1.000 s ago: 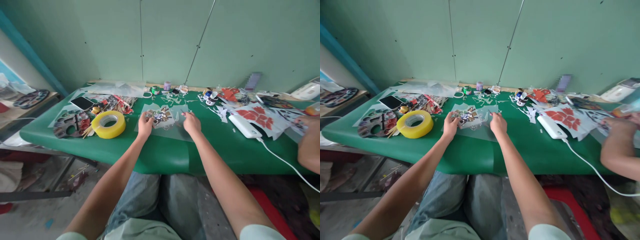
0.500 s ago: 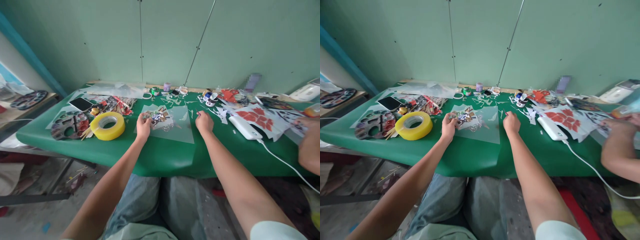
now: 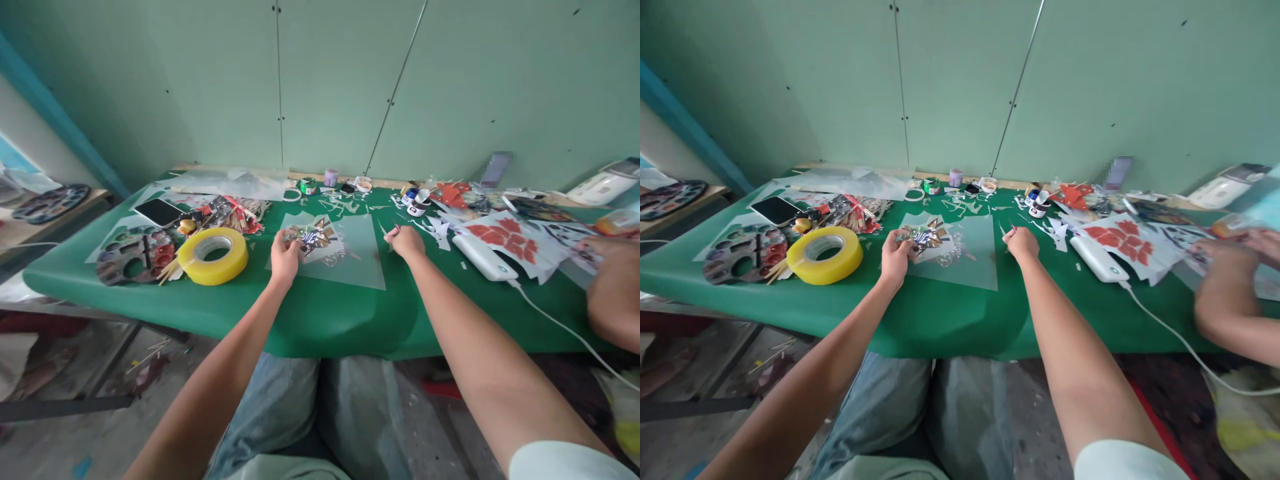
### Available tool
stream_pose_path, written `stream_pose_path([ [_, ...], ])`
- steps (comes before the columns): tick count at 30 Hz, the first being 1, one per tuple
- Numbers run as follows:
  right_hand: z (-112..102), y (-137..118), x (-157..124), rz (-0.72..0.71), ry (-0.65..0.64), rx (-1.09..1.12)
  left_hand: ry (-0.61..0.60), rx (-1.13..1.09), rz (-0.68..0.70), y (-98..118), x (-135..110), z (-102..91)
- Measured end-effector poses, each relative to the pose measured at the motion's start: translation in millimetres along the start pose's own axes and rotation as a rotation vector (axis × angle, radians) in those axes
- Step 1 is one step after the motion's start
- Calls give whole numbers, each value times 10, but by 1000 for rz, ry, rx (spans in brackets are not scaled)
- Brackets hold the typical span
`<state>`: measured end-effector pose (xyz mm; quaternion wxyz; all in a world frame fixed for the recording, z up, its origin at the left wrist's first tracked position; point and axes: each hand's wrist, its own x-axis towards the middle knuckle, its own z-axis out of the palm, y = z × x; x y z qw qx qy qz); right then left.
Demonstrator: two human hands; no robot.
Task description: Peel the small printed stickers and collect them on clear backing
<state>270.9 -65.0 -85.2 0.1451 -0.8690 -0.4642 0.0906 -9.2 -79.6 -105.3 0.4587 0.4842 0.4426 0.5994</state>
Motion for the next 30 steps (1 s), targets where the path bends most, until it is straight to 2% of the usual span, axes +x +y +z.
stream_pose_path([
  [5,-108,158,16,18,-40,-27,-1,-12,0,25,-1,3],
  [11,-165,121,122,32,-132,-75,7,-20,-3,33,-4,0],
  [19,-302,185,26,55,-306,27,-8,-39,-1,4,0,6],
  [22,-374,97,87,43,-361,105,-25,-40,-1,-21,10,3],
  [25,-404,-148,227,-8,-305,205,-41,-34,-4,-31,11,-1],
  [30,-325,-596,401,-76,-6,313,-61,-20,-4,-1,-24,-10],
])
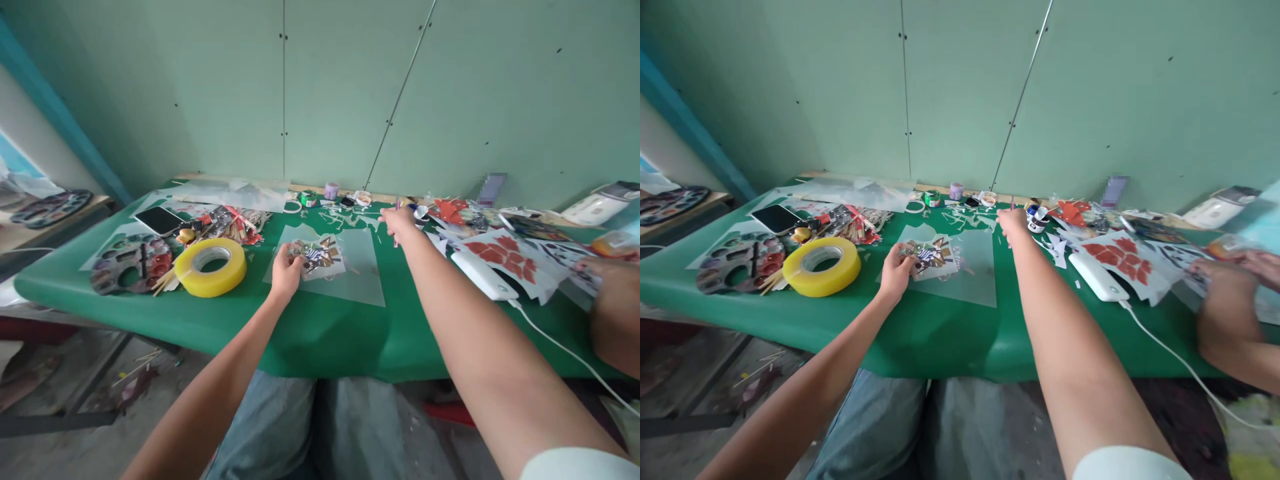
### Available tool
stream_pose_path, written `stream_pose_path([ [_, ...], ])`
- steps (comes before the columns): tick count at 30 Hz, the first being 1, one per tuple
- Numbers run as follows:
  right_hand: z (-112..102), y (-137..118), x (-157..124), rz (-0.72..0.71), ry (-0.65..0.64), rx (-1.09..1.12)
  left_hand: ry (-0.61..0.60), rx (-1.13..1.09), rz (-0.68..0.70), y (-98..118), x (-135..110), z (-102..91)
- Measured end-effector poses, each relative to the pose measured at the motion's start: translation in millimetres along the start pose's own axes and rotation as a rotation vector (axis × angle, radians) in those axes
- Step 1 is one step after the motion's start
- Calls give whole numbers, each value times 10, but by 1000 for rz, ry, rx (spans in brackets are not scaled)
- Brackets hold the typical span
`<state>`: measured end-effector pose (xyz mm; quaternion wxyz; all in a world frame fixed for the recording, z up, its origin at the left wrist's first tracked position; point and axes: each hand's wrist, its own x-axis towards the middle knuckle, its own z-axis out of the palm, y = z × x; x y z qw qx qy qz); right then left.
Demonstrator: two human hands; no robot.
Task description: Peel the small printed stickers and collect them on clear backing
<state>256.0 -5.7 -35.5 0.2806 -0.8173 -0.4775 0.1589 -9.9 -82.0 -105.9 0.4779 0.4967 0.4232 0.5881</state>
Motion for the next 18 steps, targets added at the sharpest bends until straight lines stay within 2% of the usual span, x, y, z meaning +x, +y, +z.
stream_pose_path([
  [3,148,-27,-58,-58,68,-54,-13,15,4,13,-17,-2],
  [5,253,38,-169,-114,61,-105,-28,25,6,12,-18,-1],
  [11,536,237,-492,-324,-132,-249,-50,28,12,25,-14,12],
  [14,613,230,-464,-343,-152,-314,-56,25,10,43,-25,19],
  [18,636,181,-206,-366,-114,-352,-72,30,0,43,-36,23],
])
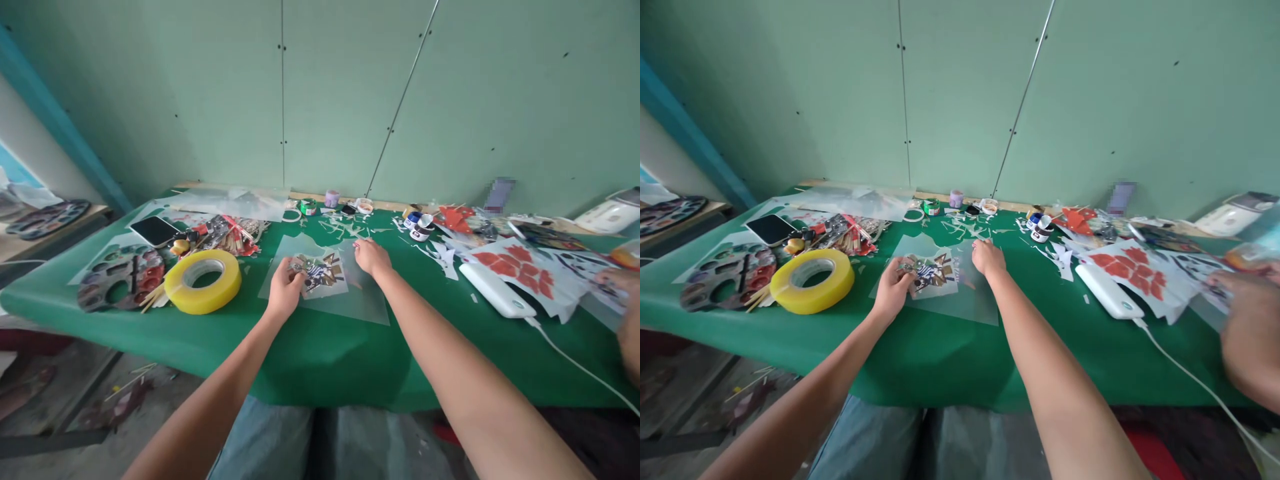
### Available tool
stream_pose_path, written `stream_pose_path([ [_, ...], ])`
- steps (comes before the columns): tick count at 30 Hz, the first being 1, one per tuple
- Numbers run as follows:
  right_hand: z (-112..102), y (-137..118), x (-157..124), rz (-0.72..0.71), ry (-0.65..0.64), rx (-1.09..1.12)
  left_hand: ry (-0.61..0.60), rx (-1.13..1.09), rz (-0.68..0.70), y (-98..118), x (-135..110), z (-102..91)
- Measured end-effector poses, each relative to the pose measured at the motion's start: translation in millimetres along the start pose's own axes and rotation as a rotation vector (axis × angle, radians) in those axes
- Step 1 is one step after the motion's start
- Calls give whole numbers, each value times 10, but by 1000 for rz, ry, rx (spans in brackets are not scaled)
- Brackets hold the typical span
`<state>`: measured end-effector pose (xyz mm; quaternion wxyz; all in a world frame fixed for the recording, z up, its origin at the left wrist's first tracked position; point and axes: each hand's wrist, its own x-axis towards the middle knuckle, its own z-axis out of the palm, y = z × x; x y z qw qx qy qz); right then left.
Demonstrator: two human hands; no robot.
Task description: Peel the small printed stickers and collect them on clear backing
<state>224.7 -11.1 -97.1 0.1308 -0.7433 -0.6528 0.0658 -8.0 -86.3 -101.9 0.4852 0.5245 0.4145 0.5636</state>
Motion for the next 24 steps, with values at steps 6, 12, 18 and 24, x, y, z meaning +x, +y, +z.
stream_pose_path([
  [6,-85,98,389,94,96,10,-26,28,-33,-36,-14,-27],
  [12,-34,-89,43,17,348,228,-10,40,-64,-41,21,-26],
  [18,4,-202,-423,-274,245,671,-82,16,-58,-27,34,23],
  [24,4,-310,-748,-263,184,743,97,-217,-32,26,28,-51],
])
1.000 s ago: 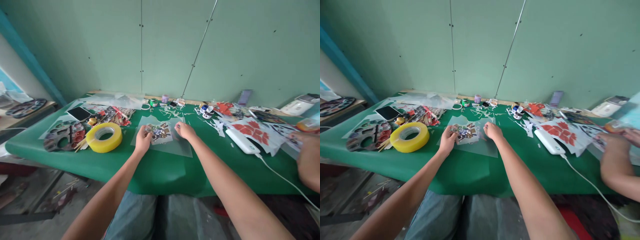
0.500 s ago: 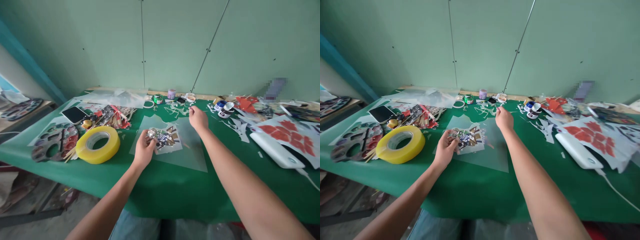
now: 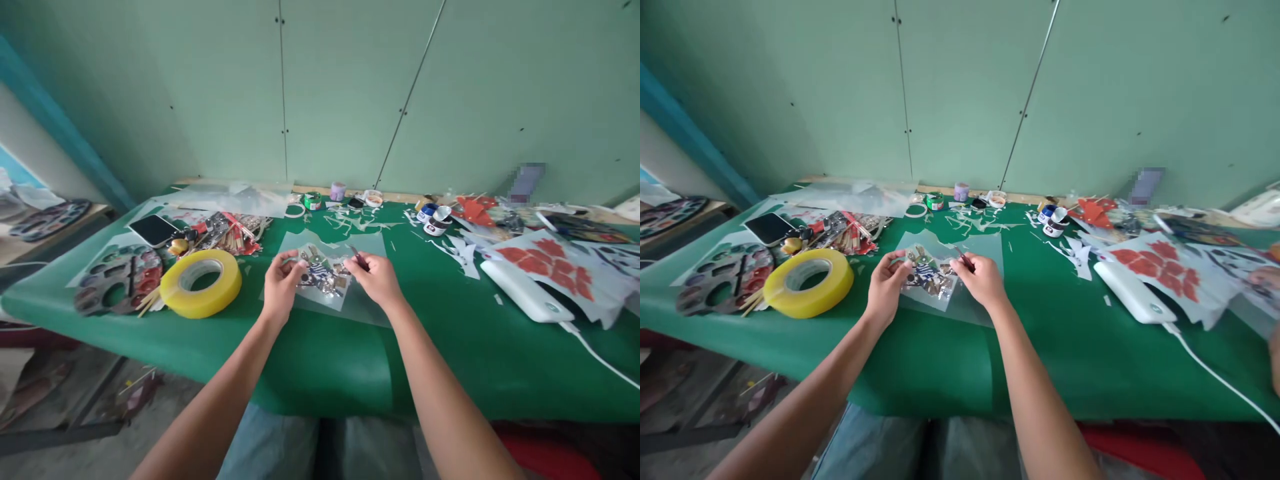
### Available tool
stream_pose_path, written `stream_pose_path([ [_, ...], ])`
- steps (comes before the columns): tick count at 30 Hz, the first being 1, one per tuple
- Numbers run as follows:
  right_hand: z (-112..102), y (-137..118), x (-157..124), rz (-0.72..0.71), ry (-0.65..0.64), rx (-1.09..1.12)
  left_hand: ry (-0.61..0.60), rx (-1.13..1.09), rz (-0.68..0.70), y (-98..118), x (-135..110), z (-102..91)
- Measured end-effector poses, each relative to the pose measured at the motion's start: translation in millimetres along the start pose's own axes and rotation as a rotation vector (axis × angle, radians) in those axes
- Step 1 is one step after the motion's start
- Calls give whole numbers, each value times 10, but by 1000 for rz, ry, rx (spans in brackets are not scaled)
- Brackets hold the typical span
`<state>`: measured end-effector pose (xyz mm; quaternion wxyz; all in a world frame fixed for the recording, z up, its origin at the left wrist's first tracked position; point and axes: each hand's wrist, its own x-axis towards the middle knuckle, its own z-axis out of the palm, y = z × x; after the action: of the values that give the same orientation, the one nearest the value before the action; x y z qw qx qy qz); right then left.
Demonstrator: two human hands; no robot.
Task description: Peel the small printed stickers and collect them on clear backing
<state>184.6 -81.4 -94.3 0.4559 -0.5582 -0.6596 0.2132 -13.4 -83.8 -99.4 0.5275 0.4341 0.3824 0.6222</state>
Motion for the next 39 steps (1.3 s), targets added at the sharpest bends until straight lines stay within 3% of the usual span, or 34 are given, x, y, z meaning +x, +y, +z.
stream_pose_path([
  [2,44,-79,-76,42,50,14,-30,-159,-50,28,-24,-19],
  [4,105,-161,-122,80,174,3,-208,-239,-138,41,-65,-11],
  [5,139,-199,-133,76,222,-23,-293,-211,-172,40,-87,3],
  [7,201,-259,-139,41,241,-52,-337,-159,-192,24,-121,41],
  [14,207,-150,-203,-87,187,-141,-235,-90,-197,-49,-45,120],
  [19,175,-7,-278,-119,255,-212,-147,-119,-143,-60,3,165],
  [27,271,-13,-299,-299,165,-263,-146,-106,-144,-70,32,200],
  [39,248,-31,-320,-368,135,-299,-149,-16,-102,-92,37,193],
])
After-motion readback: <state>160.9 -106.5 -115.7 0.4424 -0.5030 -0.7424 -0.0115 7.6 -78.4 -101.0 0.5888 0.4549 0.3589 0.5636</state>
